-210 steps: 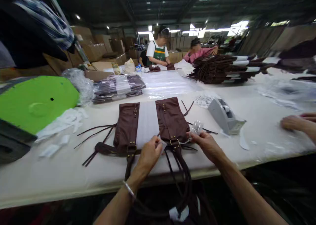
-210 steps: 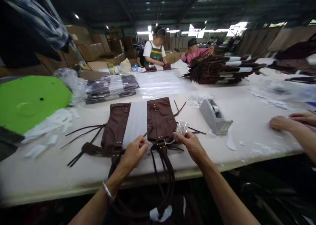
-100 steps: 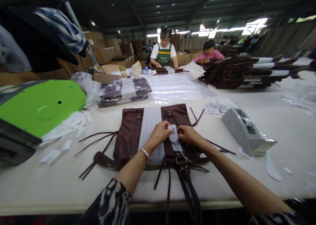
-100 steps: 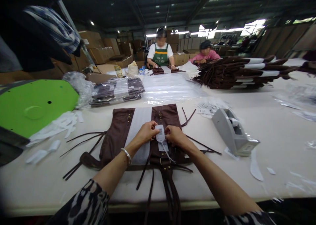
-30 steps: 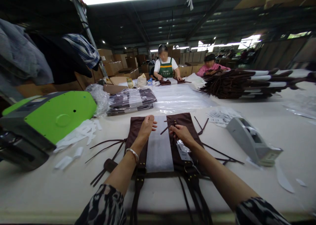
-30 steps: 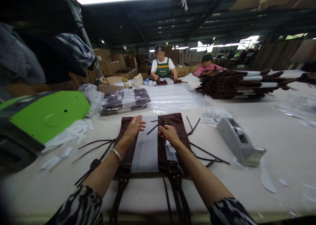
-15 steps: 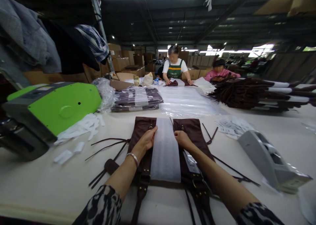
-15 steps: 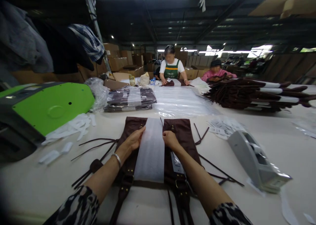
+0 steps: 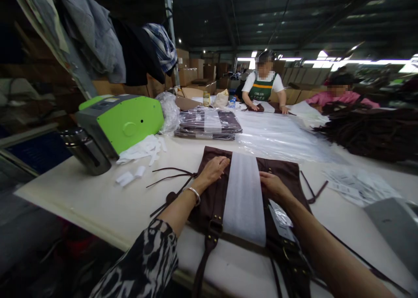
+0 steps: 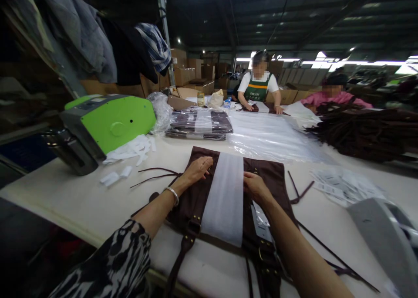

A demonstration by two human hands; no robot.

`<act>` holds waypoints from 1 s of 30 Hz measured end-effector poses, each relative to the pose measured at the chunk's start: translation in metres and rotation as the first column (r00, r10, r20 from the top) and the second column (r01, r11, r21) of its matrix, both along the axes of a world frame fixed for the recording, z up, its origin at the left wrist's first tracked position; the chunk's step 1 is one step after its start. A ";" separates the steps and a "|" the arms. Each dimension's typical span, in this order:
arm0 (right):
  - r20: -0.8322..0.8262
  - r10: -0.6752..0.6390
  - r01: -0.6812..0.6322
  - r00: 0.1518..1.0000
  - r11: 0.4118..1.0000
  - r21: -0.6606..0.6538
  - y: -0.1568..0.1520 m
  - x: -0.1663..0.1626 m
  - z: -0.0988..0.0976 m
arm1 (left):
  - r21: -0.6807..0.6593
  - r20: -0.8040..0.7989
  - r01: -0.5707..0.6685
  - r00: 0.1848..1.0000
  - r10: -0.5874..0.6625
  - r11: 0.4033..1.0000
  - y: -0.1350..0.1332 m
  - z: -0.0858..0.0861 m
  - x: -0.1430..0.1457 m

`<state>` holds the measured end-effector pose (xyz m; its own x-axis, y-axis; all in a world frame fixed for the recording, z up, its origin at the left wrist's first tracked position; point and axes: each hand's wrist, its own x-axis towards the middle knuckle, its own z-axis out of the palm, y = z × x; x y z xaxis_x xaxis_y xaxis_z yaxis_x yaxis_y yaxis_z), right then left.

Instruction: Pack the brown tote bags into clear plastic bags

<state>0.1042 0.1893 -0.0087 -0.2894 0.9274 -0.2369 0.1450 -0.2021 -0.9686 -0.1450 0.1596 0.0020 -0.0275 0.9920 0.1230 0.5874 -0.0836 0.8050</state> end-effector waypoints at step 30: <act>0.152 -0.092 0.077 0.984 0.992 0.101 -0.086 0.062 -0.016 | -0.123 -0.178 -0.269 0.953 0.246 0.955 -0.059 -0.023 -0.039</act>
<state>0.1667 0.1031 -0.0245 -0.1754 0.9673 -0.1833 0.2818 -0.1290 -0.9507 -0.1837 0.1010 -0.0208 -0.2760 0.9611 0.0034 0.6950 0.1971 0.6914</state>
